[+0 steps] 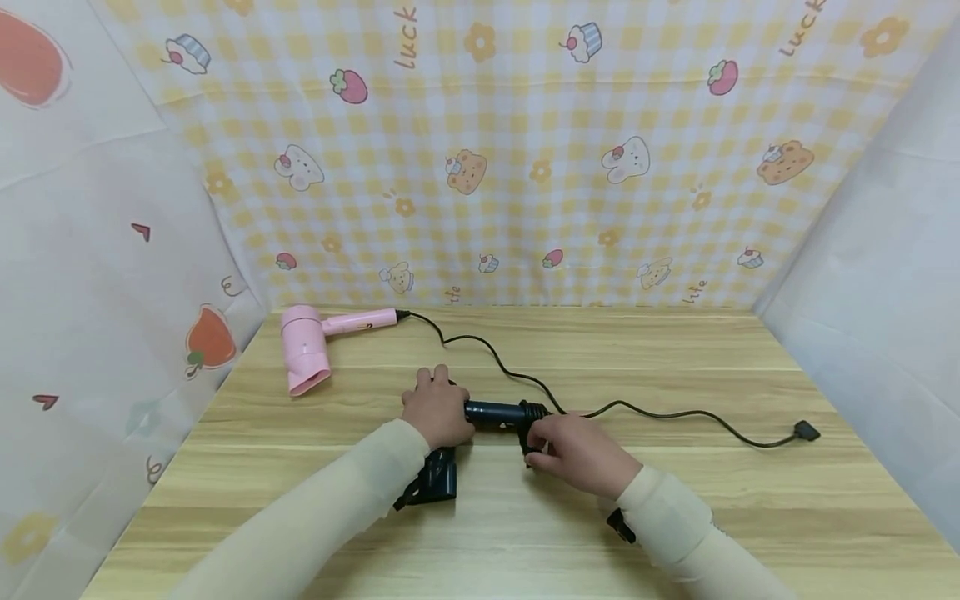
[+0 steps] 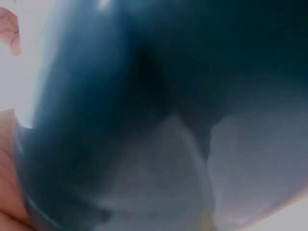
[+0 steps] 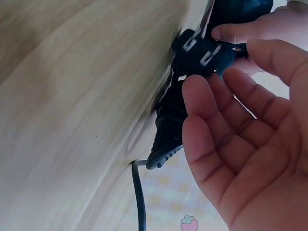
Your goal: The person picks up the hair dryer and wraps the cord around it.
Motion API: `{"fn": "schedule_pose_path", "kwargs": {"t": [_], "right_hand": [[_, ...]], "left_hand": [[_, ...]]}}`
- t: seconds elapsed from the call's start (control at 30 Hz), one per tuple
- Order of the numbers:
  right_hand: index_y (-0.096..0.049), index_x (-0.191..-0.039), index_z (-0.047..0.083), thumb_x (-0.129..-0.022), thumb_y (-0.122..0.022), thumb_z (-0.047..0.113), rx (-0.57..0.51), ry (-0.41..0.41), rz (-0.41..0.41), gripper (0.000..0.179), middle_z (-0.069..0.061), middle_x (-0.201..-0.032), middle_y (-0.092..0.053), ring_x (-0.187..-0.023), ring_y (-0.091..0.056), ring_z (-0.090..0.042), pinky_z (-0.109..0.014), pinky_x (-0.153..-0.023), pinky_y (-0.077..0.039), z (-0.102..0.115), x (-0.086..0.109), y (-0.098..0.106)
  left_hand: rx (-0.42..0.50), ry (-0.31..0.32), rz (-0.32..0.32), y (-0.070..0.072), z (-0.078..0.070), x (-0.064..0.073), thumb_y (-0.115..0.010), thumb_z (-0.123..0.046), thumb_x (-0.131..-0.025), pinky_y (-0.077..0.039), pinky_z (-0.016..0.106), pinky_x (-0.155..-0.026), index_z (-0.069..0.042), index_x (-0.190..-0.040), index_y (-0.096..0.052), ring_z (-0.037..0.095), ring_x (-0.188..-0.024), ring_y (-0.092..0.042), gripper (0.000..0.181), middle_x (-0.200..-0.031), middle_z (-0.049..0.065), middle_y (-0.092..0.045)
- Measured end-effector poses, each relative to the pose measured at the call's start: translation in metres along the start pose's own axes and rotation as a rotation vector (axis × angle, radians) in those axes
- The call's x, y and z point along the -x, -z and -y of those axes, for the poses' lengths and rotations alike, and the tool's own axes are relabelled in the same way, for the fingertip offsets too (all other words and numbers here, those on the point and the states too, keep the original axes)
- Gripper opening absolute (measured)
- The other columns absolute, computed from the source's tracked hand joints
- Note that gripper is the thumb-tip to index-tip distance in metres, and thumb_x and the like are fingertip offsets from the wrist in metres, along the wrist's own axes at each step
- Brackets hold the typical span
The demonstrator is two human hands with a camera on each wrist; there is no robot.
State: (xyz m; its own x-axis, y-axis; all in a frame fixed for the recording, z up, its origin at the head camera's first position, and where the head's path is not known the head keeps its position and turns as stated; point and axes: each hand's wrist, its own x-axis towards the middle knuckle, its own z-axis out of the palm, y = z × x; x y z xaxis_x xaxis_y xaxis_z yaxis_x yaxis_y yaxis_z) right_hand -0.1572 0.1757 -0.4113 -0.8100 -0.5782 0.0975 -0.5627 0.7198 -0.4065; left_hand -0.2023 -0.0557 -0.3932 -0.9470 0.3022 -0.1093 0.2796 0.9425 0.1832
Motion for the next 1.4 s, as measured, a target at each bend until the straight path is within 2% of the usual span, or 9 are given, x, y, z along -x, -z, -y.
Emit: {"fn": "schedule_pose_path", "kwargs": {"t": [0.23,0.47,0.63,0.8,0.9,1.03,1.17,1.23,1.4], "right_hand": [[-0.064,-0.084,0.022,-0.090,-0.074,0.026,-0.016,0.006,-0.001,0.012,0.016,-0.075,-0.057,-0.063,-0.050,-0.001,-0.022,-0.057,-0.044,0.002,-0.001,0.001],[-0.065,-0.086,0.019,-0.093,-0.069,0.021,-0.071,0.001,-0.016,0.009,0.013,-0.076,-0.057,-0.064,-0.050,-0.002,-0.024,-0.059,-0.045,0.002,-0.008,0.013],[-0.068,-0.092,0.016,-0.095,-0.067,0.021,-0.083,-0.015,-0.037,0.006,0.010,-0.079,-0.062,-0.065,-0.053,-0.003,-0.026,-0.060,-0.047,0.000,-0.027,0.032],[-0.071,-0.097,0.014,-0.097,-0.064,0.021,-0.122,-0.078,-0.035,0.010,0.006,-0.088,-0.066,-0.075,-0.059,-0.009,-0.030,-0.067,-0.051,-0.006,-0.061,0.051],[-0.071,-0.103,0.011,-0.099,-0.062,0.022,-0.145,-0.115,-0.018,0.015,0.001,-0.098,-0.068,-0.085,-0.062,-0.014,-0.035,-0.074,-0.053,-0.011,-0.083,0.057],[-0.067,-0.117,0.009,-0.099,-0.060,0.027,-0.132,-0.168,0.026,0.027,-0.006,-0.116,-0.067,-0.102,-0.063,-0.020,-0.041,-0.087,-0.052,-0.015,-0.114,0.055],[-0.058,-0.134,0.009,-0.099,-0.059,0.029,-0.109,-0.211,0.075,0.041,-0.011,-0.131,-0.061,-0.119,-0.058,-0.026,-0.044,-0.099,-0.046,-0.018,-0.140,0.046],[-0.052,-0.140,0.008,-0.099,-0.059,0.028,-0.101,-0.222,0.097,0.046,-0.013,-0.137,-0.057,-0.124,-0.055,-0.028,-0.045,-0.102,-0.043,-0.020,-0.151,0.039],[-0.040,-0.150,0.007,-0.100,-0.058,0.026,-0.087,-0.238,0.141,0.056,-0.014,-0.145,-0.050,-0.133,-0.048,-0.030,-0.045,-0.108,-0.038,-0.021,-0.167,0.026]], "left_hand": [[0.009,-0.002,0.048,0.002,0.003,-0.004,-0.074,-0.041,-0.083,-0.046,0.055,-0.074,-0.017,-0.124,-0.070,0.038,-0.111,-0.039,0.047,-0.122,0.017,-0.047],[0.134,0.018,0.040,0.006,0.019,-0.006,-0.068,-0.060,-0.083,-0.048,0.055,-0.085,-0.013,-0.146,-0.051,0.042,-0.123,-0.038,0.080,-0.142,0.023,-0.040],[0.176,0.041,-0.082,0.016,0.056,-0.010,-0.059,-0.064,-0.089,-0.045,0.062,-0.092,-0.007,-0.144,-0.050,0.047,-0.128,-0.039,0.080,-0.145,0.026,-0.039],[0.141,0.107,-0.246,0.031,0.114,-0.013,-0.061,-0.047,-0.093,-0.041,0.066,-0.091,-0.001,-0.135,-0.057,0.048,-0.124,-0.038,0.063,-0.138,0.029,-0.041],[0.104,0.172,-0.304,0.040,0.150,-0.013,-0.061,-0.040,-0.094,-0.039,0.070,-0.088,0.001,-0.133,-0.057,0.052,-0.123,-0.035,0.057,-0.137,0.032,-0.039],[0.152,0.288,-0.305,0.047,0.190,-0.010,-0.056,-0.043,-0.094,-0.037,0.073,-0.087,0.006,-0.137,-0.048,0.060,-0.125,-0.028,0.065,-0.140,0.040,-0.028],[0.271,0.365,-0.247,0.046,0.215,-0.011,-0.054,-0.048,-0.093,-0.037,0.068,-0.090,0.010,-0.144,-0.034,0.063,-0.118,-0.032,0.080,-0.136,0.046,-0.024],[0.319,0.387,-0.217,0.041,0.219,-0.013,-0.055,-0.046,-0.092,-0.038,0.065,-0.091,0.012,-0.147,-0.027,0.061,-0.114,-0.037,0.084,-0.134,0.045,-0.025],[0.315,0.414,-0.214,0.029,0.216,-0.016,-0.056,-0.040,-0.093,-0.043,0.061,-0.086,0.015,-0.147,-0.022,0.057,-0.104,-0.046,0.084,-0.129,0.044,-0.028]]}}
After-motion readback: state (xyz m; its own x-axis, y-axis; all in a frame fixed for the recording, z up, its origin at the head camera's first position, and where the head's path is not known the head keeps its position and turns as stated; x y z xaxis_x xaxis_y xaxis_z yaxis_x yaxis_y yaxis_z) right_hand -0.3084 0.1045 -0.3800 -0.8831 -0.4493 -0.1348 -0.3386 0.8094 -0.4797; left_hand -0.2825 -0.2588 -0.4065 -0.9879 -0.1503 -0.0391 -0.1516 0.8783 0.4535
